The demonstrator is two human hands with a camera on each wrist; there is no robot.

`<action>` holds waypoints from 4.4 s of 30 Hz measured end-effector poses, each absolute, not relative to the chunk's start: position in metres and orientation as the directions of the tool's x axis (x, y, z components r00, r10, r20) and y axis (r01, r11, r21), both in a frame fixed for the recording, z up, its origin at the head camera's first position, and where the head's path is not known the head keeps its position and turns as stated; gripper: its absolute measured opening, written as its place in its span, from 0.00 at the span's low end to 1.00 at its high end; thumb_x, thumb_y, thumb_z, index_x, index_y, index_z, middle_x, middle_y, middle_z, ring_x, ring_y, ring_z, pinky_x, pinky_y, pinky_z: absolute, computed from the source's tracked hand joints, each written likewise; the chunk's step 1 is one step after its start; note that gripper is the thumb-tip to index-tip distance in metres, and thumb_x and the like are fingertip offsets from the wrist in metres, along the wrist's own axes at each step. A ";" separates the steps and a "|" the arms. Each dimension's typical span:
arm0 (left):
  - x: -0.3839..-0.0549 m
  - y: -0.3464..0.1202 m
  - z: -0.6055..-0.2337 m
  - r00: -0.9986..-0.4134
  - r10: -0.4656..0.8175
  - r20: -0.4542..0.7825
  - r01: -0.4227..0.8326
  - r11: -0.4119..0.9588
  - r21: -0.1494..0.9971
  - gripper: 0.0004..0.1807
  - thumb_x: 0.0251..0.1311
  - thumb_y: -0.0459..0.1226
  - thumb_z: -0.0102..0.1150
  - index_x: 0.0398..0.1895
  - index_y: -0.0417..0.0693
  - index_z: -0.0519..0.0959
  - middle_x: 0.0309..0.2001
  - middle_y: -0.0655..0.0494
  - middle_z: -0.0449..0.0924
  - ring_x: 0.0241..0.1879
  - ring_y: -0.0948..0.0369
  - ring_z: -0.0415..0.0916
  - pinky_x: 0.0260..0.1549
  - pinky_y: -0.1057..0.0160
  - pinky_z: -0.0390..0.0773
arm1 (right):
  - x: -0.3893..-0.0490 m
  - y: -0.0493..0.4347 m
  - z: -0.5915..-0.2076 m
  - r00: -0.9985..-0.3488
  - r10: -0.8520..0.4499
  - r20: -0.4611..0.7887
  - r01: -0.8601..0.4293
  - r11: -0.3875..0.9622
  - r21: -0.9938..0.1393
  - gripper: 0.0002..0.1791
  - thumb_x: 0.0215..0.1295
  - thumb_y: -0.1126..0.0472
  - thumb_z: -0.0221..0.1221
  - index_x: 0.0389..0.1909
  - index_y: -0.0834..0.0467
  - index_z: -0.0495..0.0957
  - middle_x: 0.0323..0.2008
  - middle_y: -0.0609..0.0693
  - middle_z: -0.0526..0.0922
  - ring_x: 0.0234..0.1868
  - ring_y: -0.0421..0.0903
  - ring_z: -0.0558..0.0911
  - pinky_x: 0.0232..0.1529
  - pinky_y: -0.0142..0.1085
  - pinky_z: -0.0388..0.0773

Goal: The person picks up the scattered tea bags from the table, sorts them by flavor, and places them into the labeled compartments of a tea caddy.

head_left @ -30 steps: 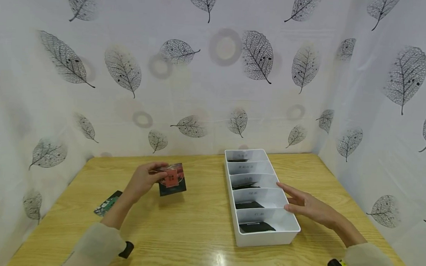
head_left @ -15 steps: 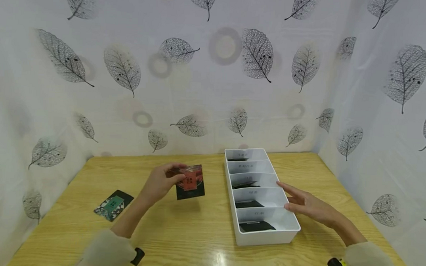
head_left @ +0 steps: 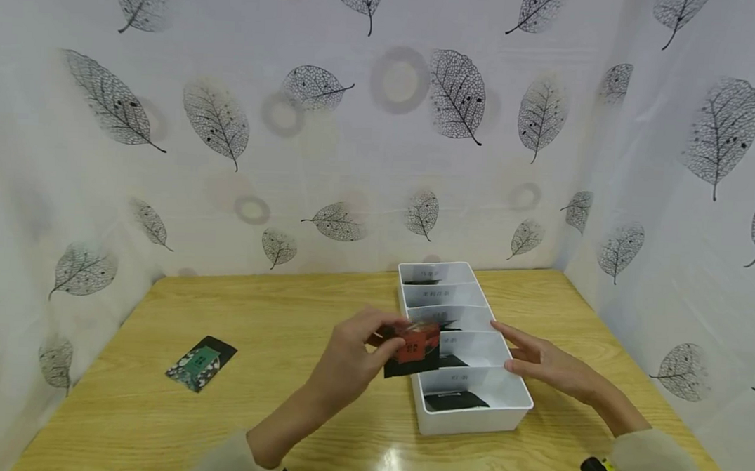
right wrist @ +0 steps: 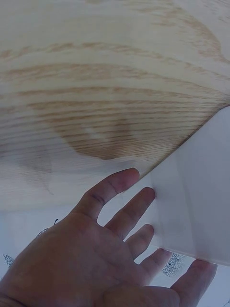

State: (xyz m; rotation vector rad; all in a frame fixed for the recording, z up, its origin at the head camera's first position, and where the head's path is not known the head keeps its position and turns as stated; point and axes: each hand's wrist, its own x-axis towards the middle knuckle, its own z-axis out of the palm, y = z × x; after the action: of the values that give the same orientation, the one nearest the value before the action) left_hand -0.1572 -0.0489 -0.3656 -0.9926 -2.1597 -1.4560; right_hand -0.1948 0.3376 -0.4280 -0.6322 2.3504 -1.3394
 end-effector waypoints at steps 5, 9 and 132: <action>-0.146 -0.030 -0.370 -0.597 0.388 0.702 0.798 0.197 0.570 0.14 0.59 0.24 0.71 0.47 0.44 0.85 0.42 0.55 0.81 0.40 0.64 0.80 0.37 0.72 0.83 | -0.195 0.337 -0.428 -0.833 -0.544 -0.095 -0.188 0.441 -0.878 0.39 0.80 0.60 0.53 0.84 0.50 0.47 0.81 0.66 0.46 0.73 0.74 0.61 0.56 0.29 0.73; -0.139 -0.019 -0.373 -0.503 0.426 0.752 0.864 0.215 0.456 0.14 0.60 0.24 0.71 0.46 0.46 0.85 0.42 0.57 0.80 0.39 0.67 0.79 0.38 0.78 0.79 | -0.195 0.337 -0.428 -0.830 -0.548 -0.105 -0.170 0.428 -0.888 0.39 0.81 0.60 0.53 0.85 0.50 0.46 0.81 0.66 0.46 0.73 0.73 0.61 0.57 0.30 0.75; -0.178 -0.333 -0.426 -0.989 0.104 -0.109 0.026 0.833 0.553 0.45 0.71 0.48 0.63 0.77 0.26 0.55 0.69 0.17 0.58 0.62 0.23 0.65 0.49 0.34 0.78 | -0.195 0.338 -0.431 -0.829 -0.556 -0.070 -0.230 0.451 -0.862 0.38 0.81 0.60 0.52 0.85 0.51 0.46 0.81 0.66 0.42 0.73 0.78 0.56 0.65 0.69 0.65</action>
State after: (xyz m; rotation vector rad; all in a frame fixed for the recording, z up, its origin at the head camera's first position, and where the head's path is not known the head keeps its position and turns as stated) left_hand -0.1777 -0.3326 -0.4263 -0.1116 -3.1358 -0.9427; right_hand -0.1949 0.3376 -0.4309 -0.6680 2.3645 -1.3261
